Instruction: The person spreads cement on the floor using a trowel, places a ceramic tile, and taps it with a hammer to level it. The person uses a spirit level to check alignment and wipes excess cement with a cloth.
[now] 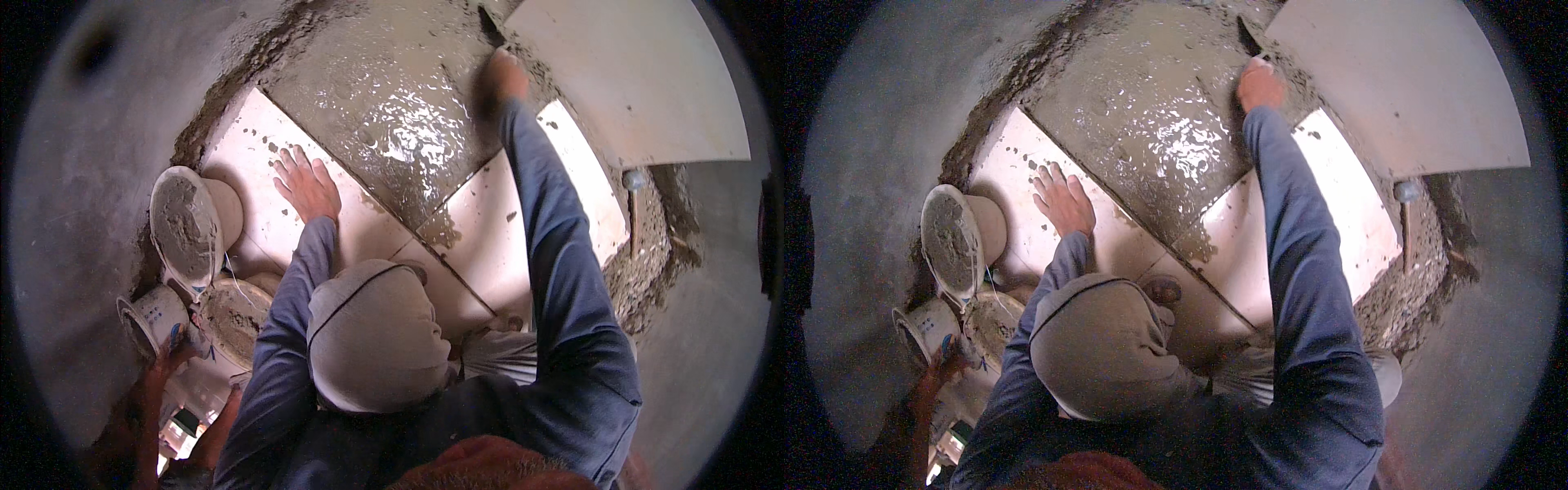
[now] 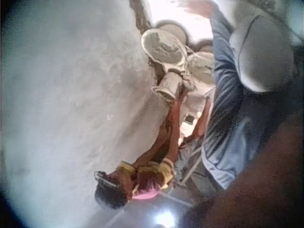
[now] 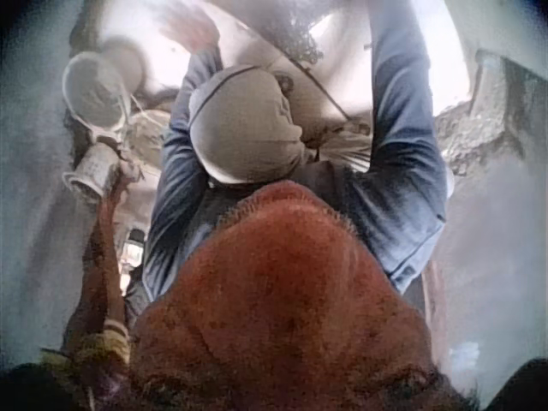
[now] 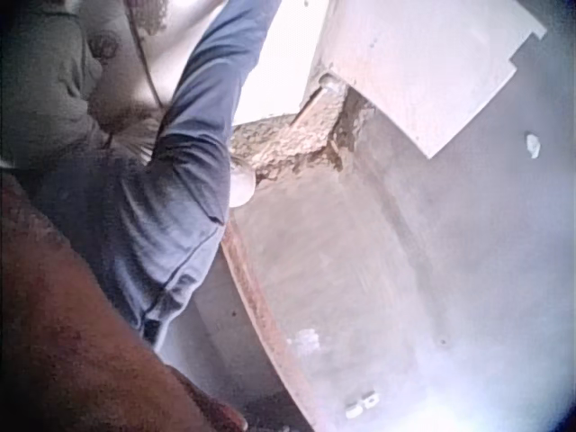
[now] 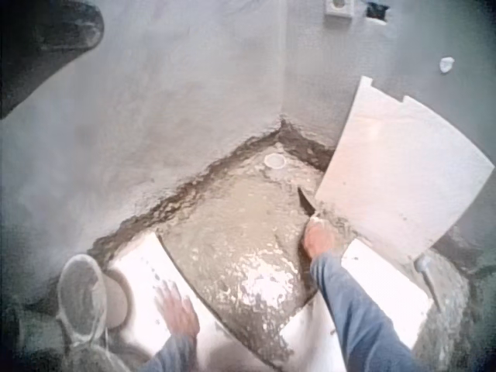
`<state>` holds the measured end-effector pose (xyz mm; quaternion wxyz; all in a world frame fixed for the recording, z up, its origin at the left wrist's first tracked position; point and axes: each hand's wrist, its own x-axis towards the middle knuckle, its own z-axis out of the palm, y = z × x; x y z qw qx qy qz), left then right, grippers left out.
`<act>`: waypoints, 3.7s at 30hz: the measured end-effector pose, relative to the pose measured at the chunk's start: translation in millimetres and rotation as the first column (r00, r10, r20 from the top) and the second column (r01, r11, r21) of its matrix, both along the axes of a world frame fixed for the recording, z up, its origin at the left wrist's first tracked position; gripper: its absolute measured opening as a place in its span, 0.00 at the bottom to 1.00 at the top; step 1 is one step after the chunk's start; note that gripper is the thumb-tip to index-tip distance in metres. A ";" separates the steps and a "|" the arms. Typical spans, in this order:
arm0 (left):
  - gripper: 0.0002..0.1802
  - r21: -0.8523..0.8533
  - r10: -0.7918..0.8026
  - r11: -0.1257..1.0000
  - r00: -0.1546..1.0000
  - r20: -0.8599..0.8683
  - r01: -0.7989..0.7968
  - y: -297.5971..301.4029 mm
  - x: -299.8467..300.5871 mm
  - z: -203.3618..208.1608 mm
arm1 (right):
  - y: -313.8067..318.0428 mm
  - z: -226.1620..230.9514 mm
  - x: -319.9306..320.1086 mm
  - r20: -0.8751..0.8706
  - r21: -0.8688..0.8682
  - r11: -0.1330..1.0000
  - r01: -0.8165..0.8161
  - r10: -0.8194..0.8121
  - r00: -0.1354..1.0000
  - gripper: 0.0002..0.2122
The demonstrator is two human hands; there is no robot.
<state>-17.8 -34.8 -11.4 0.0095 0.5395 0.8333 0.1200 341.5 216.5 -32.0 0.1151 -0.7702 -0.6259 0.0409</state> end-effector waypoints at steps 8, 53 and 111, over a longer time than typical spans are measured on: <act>0.34 -0.067 0.022 0.998 0.999 0.031 -0.020 5.9 -2.1 6.4 | -89.8 12.6 -36.3 -0.162 0.192 0.915 -0.355 0.387 0.908 0.13; 0.35 -0.128 0.028 0.991 0.999 -0.042 -0.033 -0.7 -12.9 -13.1 | -11.6 102.8 -167.6 -0.389 -0.365 0.450 -0.815 0.721 0.573 0.20; 0.34 -0.058 0.048 0.997 0.999 0.002 -0.048 0.2 -7.8 -10.1 | -103.9 125.2 119.5 0.439 -0.718 0.447 -0.534 0.886 0.152 0.10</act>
